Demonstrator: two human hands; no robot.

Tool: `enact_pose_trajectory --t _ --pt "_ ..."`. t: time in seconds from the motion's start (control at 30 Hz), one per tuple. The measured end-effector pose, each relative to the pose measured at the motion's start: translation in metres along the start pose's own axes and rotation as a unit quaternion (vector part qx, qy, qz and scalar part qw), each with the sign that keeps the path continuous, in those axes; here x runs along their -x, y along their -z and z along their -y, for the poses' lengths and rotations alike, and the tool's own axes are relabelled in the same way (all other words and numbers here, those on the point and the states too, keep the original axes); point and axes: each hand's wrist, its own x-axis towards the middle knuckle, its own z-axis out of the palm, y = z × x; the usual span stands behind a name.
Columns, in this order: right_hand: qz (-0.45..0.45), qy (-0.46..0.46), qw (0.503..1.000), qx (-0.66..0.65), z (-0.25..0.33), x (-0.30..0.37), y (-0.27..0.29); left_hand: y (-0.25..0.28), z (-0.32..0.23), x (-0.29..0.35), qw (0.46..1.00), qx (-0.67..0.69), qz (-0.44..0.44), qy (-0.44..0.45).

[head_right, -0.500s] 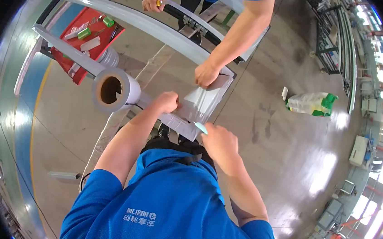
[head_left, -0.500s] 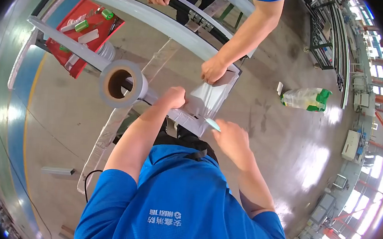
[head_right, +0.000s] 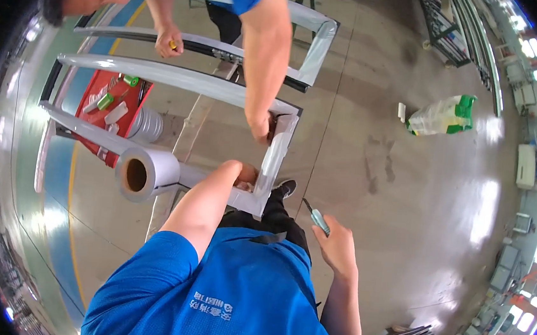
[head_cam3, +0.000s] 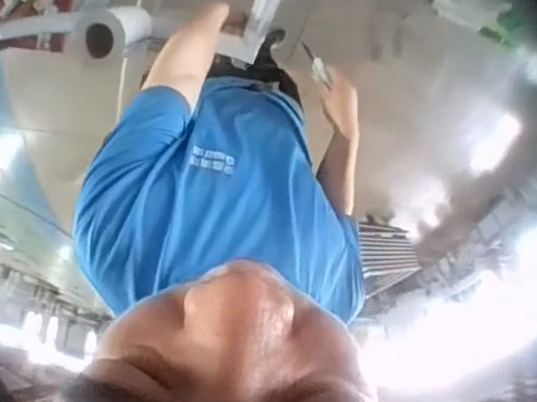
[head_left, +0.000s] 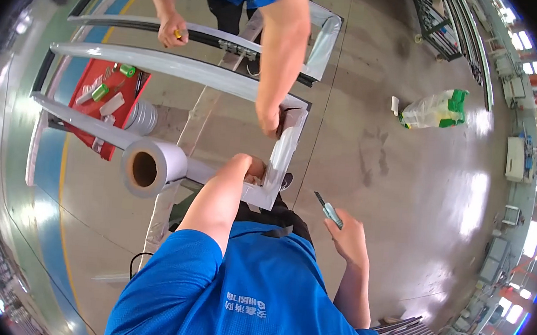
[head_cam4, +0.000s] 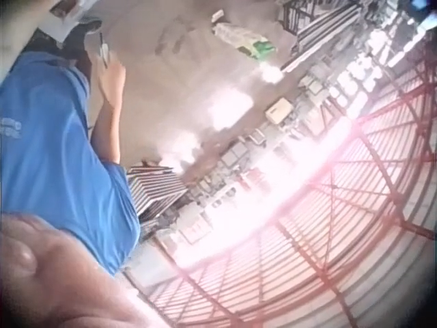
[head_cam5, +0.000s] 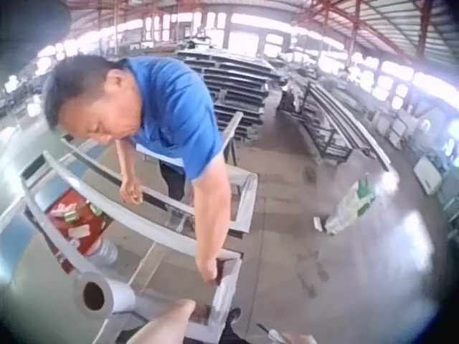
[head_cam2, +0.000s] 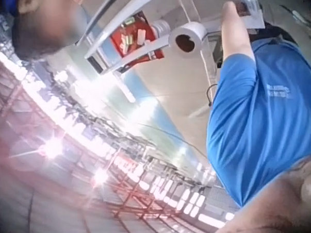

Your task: Applying protective film or tape to metal window frames and cutting it to size.

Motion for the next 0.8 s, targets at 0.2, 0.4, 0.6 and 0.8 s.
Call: enact_pose_trajectory --t 0.2,0.4,0.6,0.8 --pt "-0.022 0.013 0.999 -0.036 -0.04 -0.007 -0.004 0.002 0.065 -0.052 0.933 0.313 0.176 -0.023" --pt "-0.018 0.003 1.0 -0.023 -0.054 -0.018 0.005 0.006 0.027 -0.031 0.991 0.059 -0.119 -0.009" --pt "-0.057 0.03 0.997 -0.045 -0.053 -0.022 0.018 -0.021 -0.037 0.032 0.82 0.538 -0.094 -0.171" --pt "-0.052 0.063 0.996 -0.02 -0.037 -0.022 0.013 -0.04 -0.007 0.012 0.933 0.262 -0.238 -0.065"
